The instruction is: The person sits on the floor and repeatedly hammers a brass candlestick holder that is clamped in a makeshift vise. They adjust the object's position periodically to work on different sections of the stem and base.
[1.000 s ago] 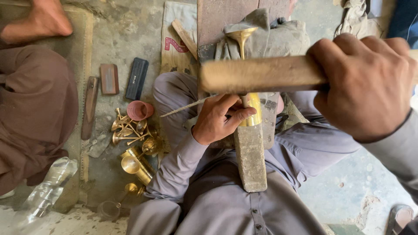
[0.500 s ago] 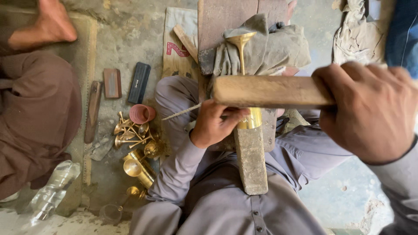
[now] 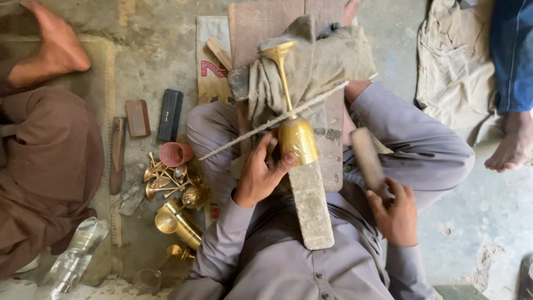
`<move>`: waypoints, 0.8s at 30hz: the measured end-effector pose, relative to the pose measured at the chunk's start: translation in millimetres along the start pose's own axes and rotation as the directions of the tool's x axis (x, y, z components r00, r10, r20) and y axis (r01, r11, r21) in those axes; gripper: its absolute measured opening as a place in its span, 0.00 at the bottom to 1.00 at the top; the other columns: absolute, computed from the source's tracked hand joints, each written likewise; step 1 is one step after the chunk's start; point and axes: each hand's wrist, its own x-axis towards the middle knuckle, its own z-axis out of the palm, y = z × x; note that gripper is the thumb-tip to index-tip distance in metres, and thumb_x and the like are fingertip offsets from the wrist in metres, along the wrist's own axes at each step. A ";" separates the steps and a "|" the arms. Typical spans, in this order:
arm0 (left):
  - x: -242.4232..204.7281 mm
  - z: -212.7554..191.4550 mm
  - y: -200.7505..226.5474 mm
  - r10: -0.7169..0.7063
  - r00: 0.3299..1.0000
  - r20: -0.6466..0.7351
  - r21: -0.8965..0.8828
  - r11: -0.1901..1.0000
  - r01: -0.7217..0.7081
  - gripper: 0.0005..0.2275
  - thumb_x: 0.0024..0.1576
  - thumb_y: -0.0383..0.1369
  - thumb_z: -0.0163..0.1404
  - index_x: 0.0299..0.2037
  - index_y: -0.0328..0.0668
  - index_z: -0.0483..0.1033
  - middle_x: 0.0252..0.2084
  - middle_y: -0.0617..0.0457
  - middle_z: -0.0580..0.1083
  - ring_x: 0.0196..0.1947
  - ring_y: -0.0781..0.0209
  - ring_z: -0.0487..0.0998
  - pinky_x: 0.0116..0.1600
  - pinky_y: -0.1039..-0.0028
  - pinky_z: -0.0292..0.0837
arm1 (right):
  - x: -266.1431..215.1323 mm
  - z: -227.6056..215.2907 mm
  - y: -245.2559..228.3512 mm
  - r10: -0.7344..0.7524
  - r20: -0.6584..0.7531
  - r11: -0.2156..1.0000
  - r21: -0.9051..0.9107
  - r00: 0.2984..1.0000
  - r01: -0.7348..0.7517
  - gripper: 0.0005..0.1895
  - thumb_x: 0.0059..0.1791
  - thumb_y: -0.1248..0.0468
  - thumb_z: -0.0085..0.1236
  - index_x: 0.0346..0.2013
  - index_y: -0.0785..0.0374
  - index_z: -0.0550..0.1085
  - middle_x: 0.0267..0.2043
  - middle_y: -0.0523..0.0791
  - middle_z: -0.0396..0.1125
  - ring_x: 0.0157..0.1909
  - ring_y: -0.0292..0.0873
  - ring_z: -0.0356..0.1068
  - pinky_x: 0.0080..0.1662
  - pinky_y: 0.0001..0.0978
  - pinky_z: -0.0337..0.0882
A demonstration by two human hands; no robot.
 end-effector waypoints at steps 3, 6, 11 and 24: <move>14.5 1.9 -7.8 0.194 0.979 0.057 -0.005 0.981 -0.194 0.26 0.58 0.51 0.58 0.51 0.31 0.73 0.38 0.49 0.70 0.36 0.64 0.69 0.49 0.73 0.70 | -29.7 8.5 -19.9 -0.135 0.025 0.944 0.306 0.991 0.121 0.27 0.50 0.57 0.63 0.61 0.66 0.72 0.57 0.56 0.71 0.58 0.53 0.73 0.59 0.40 0.71; 20.5 1.5 -8.9 0.280 0.959 0.037 -0.286 0.923 -0.259 0.30 0.60 0.50 0.60 0.60 0.28 0.68 0.51 0.49 0.73 0.51 0.62 0.73 0.59 0.74 0.70 | -47.8 15.6 -60.2 -0.401 0.217 0.620 0.780 0.890 0.089 0.49 0.47 0.60 0.67 0.75 0.73 0.51 0.74 0.60 0.55 0.77 0.52 0.54 0.73 0.40 0.53; 18.3 6.7 -2.9 0.244 0.970 0.001 -0.320 0.919 -0.231 0.29 0.59 0.47 0.60 0.61 0.29 0.69 0.53 0.49 0.74 0.53 0.61 0.75 0.60 0.73 0.72 | -56.3 26.7 -108.5 -0.419 0.224 0.750 0.632 0.880 0.196 0.64 0.36 0.67 0.69 0.76 0.71 0.38 0.70 0.60 0.56 0.70 0.53 0.58 0.67 0.38 0.57; 36.0 2.5 -10.1 0.283 0.957 -0.057 -0.136 0.948 -0.289 0.25 0.55 0.46 0.63 0.53 0.31 0.76 0.45 0.49 0.76 0.45 0.61 0.76 0.51 0.72 0.73 | -85.6 49.8 -114.4 -0.384 0.121 0.768 0.593 0.915 0.244 0.64 0.35 0.70 0.68 0.75 0.73 0.37 0.71 0.60 0.52 0.71 0.53 0.55 0.67 0.40 0.57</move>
